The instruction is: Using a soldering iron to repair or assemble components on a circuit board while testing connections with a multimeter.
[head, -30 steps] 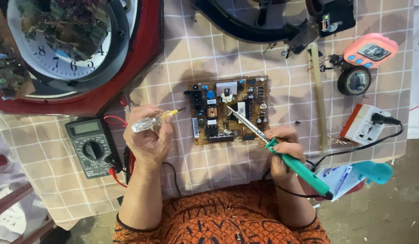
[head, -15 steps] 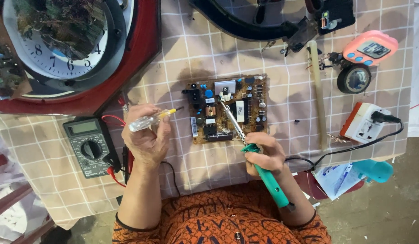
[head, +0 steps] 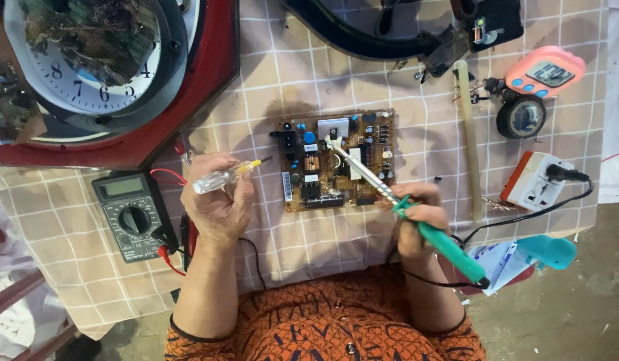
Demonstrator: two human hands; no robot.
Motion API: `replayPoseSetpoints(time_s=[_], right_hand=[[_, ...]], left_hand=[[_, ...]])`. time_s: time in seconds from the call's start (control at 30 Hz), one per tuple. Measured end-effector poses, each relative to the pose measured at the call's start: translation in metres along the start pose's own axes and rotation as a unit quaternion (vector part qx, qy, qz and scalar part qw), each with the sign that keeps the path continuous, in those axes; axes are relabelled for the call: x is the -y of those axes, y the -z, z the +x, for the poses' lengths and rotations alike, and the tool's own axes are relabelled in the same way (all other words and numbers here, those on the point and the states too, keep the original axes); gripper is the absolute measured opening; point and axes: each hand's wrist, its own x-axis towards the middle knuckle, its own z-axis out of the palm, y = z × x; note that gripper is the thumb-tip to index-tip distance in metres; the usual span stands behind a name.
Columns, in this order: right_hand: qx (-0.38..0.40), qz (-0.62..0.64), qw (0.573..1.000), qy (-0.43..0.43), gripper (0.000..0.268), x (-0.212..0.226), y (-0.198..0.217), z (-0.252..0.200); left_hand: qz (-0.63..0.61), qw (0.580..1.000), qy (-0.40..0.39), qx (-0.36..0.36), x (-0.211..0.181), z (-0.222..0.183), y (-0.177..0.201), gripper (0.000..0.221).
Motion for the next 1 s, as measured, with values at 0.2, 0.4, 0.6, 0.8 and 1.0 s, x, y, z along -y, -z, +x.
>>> replayPoseSetpoints(time_s=[0.2,0.4,0.6,0.8,1.0], right_hand=[[-0.026,-0.036,0.998,0.048,0.025,-0.021,0.015,-0.006],[0.026,-0.064,0.997,0.037,0.019,-0.011,-0.002,0.005],[0.009,-0.044,0.999,0.022,0.021,-0.011,-0.001,0.003],[-0.006,-0.061,0.997,0.044,0.022,-0.015,0.005,0.003],[-0.079,-0.053,0.995,0.027,0.023,-0.016,0.01,0.004]], left_hand=[[-0.005,1.0,-0.002,0.0,-0.001,0.001,0.0,0.018],[0.002,1.0,-0.001,0.004,-0.001,0.001,0.001,0.019],[-0.003,1.0,-0.008,-0.002,-0.002,0.0,0.001,0.018],[0.009,1.0,-0.002,0.004,-0.002,0.0,0.001,0.017],[-0.001,1.0,-0.004,-0.002,-0.002,0.001,0.0,0.017]])
